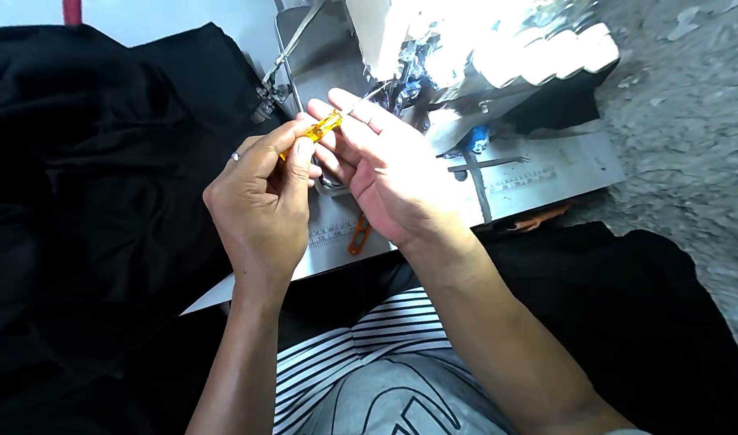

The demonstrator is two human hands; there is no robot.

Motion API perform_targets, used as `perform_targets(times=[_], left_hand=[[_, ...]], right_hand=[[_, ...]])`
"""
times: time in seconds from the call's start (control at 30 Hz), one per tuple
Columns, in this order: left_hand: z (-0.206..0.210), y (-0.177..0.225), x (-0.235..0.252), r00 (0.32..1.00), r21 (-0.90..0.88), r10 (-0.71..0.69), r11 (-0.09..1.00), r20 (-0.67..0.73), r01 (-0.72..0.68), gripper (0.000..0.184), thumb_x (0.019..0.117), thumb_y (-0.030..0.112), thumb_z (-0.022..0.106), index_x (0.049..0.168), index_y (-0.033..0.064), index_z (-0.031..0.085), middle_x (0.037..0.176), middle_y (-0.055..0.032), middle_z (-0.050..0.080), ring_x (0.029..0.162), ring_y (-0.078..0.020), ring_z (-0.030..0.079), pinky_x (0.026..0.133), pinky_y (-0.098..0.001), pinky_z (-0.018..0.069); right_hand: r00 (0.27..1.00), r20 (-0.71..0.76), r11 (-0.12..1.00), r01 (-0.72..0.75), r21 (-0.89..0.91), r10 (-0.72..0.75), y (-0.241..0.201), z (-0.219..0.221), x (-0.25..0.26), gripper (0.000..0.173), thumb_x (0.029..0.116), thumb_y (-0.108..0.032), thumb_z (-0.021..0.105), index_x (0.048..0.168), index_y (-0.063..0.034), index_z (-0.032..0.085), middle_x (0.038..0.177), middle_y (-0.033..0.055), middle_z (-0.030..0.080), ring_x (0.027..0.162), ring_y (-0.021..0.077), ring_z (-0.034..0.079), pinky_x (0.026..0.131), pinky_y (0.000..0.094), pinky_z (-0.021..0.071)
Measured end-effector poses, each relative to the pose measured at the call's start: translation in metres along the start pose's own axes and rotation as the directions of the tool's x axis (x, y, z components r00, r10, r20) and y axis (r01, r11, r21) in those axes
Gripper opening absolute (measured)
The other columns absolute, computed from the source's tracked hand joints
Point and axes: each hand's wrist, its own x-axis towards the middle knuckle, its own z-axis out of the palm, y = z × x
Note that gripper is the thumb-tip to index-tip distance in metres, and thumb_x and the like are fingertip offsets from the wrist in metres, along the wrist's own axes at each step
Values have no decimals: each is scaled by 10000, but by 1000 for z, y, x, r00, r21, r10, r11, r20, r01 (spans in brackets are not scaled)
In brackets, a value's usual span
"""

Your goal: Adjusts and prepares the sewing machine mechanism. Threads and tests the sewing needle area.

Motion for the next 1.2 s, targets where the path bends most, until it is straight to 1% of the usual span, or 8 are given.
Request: perform_targets(times=[0.3, 0.63, 0.73, 0.83, 0.97, 1.07, 1.13, 1.2], left_hand=[[-3, -5, 0, 999, 110, 39, 993, 37, -42, 239, 1026, 114, 634, 1247, 83, 720, 1123, -31, 702, 843, -49, 698, 715, -183, 602], [-1, -8, 0, 998, 117, 35, 992, 46, -41, 252, 1021, 106, 639, 1260, 89, 719, 1148, -37, 697, 866, -60, 701, 734, -191, 606], [-5, -9, 8, 996, 142, 54, 988, 65, -63, 232, 1040, 133, 613, 1233, 50, 712, 1074, -39, 718, 835, -53, 699, 730, -194, 601], [-11, -2, 22, 994, 177, 45, 982, 99, -62, 230, 1073, 186, 547, 1164, 55, 712, 890, 36, 727, 711, 1, 664, 625, -171, 562], [-11, 11, 34, 989, -16, -103, 994, 108, 105, 185, 1084, 184, 527, 1096, 63, 666, 746, 66, 653, 547, -18, 585, 464, -165, 488], [-7, 22, 37, 970, -134, -224, 963, 89, 235, 97, 1101, 190, 490, 1082, 104, 528, 670, 66, 611, 470, -45, 583, 385, -179, 487], [-9, 23, 39, 979, -86, -186, 977, 79, 193, 137, 1096, 238, 519, 1079, 102, 528, 695, 54, 630, 497, -61, 617, 400, -202, 524], [-18, 23, 35, 993, 92, -57, 995, 102, 48, 214, 1053, 274, 607, 1132, 80, 562, 848, 41, 685, 687, -54, 697, 568, -219, 608]], right_hand=[[999, 29, 990, 24, 135, -29, 10, 5, -1, 408, 1095, -13, 375, 1500, 35, 366, 1430, 196, 576, 1268, 215, 622, 1061, 327, 505], [999, 34, 975, -43, 218, 37, 5, 2, 0, 387, 1106, -56, 374, 1478, 48, 395, 1419, 206, 583, 1280, 224, 613, 1079, 338, 491], [998, 54, 980, -28, 198, 18, 6, 1, 2, 385, 1100, -38, 372, 1475, 42, 406, 1397, 191, 594, 1227, 201, 635, 1035, 318, 514], [996, 75, 988, 40, 149, -51, 11, 5, 6, 386, 1084, -7, 394, 1465, 46, 410, 1368, 177, 601, 1190, 184, 642, 1011, 318, 529], [977, 147, 974, 127, 189, -156, 19, 9, 11, 417, 1100, -35, 380, 1500, 78, 352, 1385, 211, 599, 1221, 209, 642, 1050, 333, 513], [987, 83, 968, 118, 220, -140, 16, 16, 10, 300, 1099, -45, 412, 1375, 65, 450, 1173, 183, 704, 1063, 176, 718, 975, 299, 561], [995, 12, 968, 98, 229, -104, 14, 21, 10, 246, 1082, -45, 471, 1305, 50, 509, 1063, 155, 717, 951, 157, 723, 888, 287, 585], [995, -58, 960, 90, 264, -78, 14, 26, 10, 239, 1069, -47, 510, 1283, 56, 533, 1062, 168, 711, 934, 181, 723, 862, 305, 598]])
